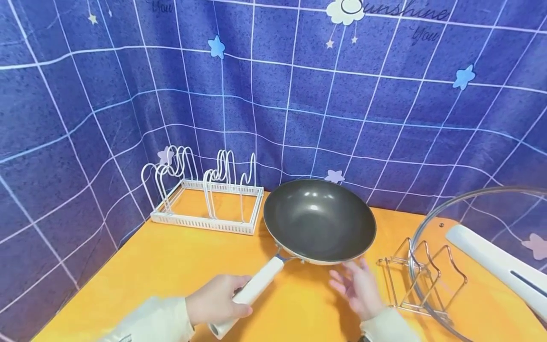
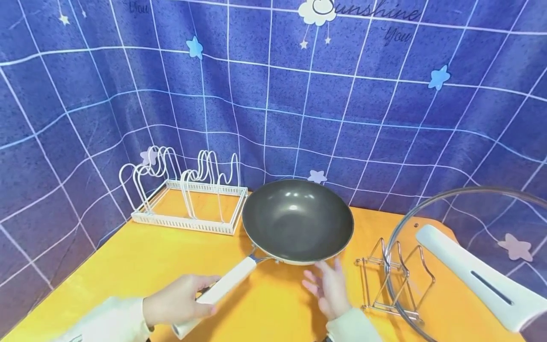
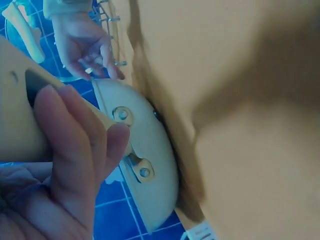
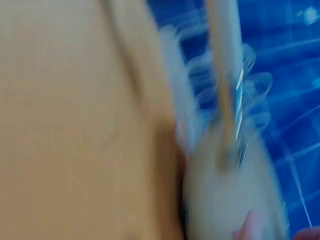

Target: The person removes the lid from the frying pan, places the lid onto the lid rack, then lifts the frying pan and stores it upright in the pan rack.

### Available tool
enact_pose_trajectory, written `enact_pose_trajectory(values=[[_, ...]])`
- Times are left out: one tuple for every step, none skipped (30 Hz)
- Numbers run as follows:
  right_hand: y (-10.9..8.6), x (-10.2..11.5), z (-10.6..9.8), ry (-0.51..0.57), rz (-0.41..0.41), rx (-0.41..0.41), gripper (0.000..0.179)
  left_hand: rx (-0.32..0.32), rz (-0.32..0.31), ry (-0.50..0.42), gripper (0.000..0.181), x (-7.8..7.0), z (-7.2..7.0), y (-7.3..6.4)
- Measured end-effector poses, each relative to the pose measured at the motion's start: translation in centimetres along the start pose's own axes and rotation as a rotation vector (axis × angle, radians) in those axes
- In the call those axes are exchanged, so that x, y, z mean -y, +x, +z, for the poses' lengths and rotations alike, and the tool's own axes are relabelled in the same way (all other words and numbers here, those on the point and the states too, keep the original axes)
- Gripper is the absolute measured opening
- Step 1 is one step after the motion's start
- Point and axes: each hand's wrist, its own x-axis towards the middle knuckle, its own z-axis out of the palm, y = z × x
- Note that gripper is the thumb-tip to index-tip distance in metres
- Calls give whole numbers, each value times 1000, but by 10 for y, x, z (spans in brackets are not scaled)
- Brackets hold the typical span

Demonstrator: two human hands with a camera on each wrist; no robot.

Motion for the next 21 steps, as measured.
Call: enact_pose_trajectory(values=[[-6, -4, 3, 58, 55, 30, 34, -5, 5, -10, 48, -2, 2, 0], [-13, -9, 8, 109, 101, 62, 26, -13, 17, -11, 46, -4, 5, -1], [-20, -13, 13, 138, 150, 94, 26, -20, 34, -7, 42, -7, 8, -1], [-27, -17, 19, 160, 194, 131, 31, -23, 47, -7, 38, -10, 11, -1], [-34, -20, 25, 174, 237, 168, 40, -19, 56, -14, 36, -13, 14, -1], [-39, -24, 32, 173, 249, 194, 48, -10, 62, -23, 36, -15, 17, -1], [-44, -27, 39, 164, 242, 206, 52, 0, 67, -22, 36, -18, 19, 0], [-49, -31, 45, 152, 241, 217, 57, 10, 64, -8, 37, -20, 21, 2], [-54, -34, 51, 147, 250, 230, 62, 15, 66, 24, 37, -21, 22, 3], [-58, -37, 56, 176, 267, 239, 56, 24, 64, 45, 40, -22, 21, 5], [-61, -40, 61, 204, 289, 253, 51, 31, 68, 51, 43, -23, 20, 6], [-63, -43, 66, 234, 313, 275, 47, 27, 72, 61, 43, -22, 18, 9], [-65, -46, 70, 263, 340, 305, 44, 25, 86, 69, 38, -21, 16, 12], [-65, -49, 73, 277, 373, 337, 41, 18, 95, 78, 31, -19, 13, 16], [-66, -52, 77, 289, 392, 368, 41, 12, 95, 72, 25, -17, 11, 21], [-66, -56, 80, 295, 410, 392, 39, 19, 79, 44, 22, -15, 9, 27], [-65, -59, 82, 281, 415, 413, 42, 17, 56, 20, 21, -12, 8, 34], [-65, -63, 84, 262, 415, 432, 45, 19, 35, 0, 22, -7, 7, 42], [-65, -66, 84, 245, 402, 439, 49, 28, 8, -27, 22, 1, 9, 52], [-64, -70, 85, 230, 385, 437, 53, 24, -4, -44, 25, 7, 11, 60], [-64, -73, 85, 236, 369, 429, 56, 25, -14, -68, 26, 12, 12, 68]])
